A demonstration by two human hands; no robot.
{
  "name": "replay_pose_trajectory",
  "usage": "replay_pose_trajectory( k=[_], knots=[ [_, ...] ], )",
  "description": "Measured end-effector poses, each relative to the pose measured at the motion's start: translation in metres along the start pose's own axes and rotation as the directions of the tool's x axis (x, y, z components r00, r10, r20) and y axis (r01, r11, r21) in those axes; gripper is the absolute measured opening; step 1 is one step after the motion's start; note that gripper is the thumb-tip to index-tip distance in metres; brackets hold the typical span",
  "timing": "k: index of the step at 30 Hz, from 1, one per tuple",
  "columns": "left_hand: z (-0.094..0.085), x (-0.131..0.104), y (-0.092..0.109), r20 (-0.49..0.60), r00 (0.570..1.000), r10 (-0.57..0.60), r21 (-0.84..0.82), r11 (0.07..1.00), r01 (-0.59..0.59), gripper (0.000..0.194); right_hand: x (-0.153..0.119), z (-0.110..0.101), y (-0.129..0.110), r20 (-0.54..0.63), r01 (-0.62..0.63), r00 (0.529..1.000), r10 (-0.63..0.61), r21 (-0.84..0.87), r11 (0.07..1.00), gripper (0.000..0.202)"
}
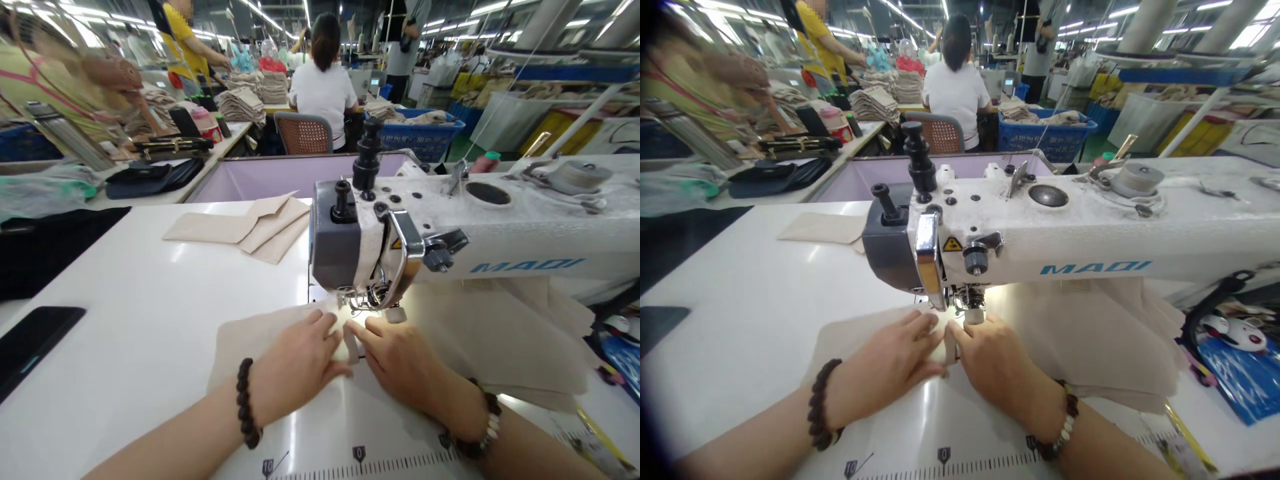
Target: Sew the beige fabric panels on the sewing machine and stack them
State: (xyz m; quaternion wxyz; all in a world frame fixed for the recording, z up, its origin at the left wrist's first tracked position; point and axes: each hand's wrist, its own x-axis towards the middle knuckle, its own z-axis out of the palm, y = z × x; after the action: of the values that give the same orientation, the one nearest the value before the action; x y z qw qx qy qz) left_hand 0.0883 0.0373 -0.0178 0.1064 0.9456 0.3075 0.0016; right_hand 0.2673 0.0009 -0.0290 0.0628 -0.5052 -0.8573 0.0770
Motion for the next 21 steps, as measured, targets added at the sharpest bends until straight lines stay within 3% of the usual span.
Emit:
replay_pose_trajectory(
  k=[2, 6, 10, 21],
  knots=[
    [0.001, -0.005, 0.008, 0.034, 0.998, 0.055, 0.005, 0.998, -0.056, 0.032, -0.002, -0.001, 0.002, 0.014, 0.042, 0.999, -0.043, 0.027, 0.999, 0.023],
    [0.004, -0.009, 0.01, 0.042, 0.989, 0.142, 0.015, 0.99, -0.143, 0.012, -0.008, -0.008, 0.006, 0.055, 0.153, 0.986, -0.157, 0.073, 0.985, 0.02],
    [-0.001, -0.01, 0.007, 0.088, 0.983, 0.16, -0.052, 0.986, -0.156, 0.013, -0.011, -0.014, 0.008, 0.133, 0.214, 0.965, -0.226, 0.098, 0.972, 0.022],
    [0.005, -0.006, 0.0, -0.013, 0.99, 0.14, -0.06, 0.988, -0.14, 0.015, -0.006, -0.006, 0.005, 0.096, 0.117, 0.988, -0.119, 0.024, 0.993, 0.023]
  ],
)
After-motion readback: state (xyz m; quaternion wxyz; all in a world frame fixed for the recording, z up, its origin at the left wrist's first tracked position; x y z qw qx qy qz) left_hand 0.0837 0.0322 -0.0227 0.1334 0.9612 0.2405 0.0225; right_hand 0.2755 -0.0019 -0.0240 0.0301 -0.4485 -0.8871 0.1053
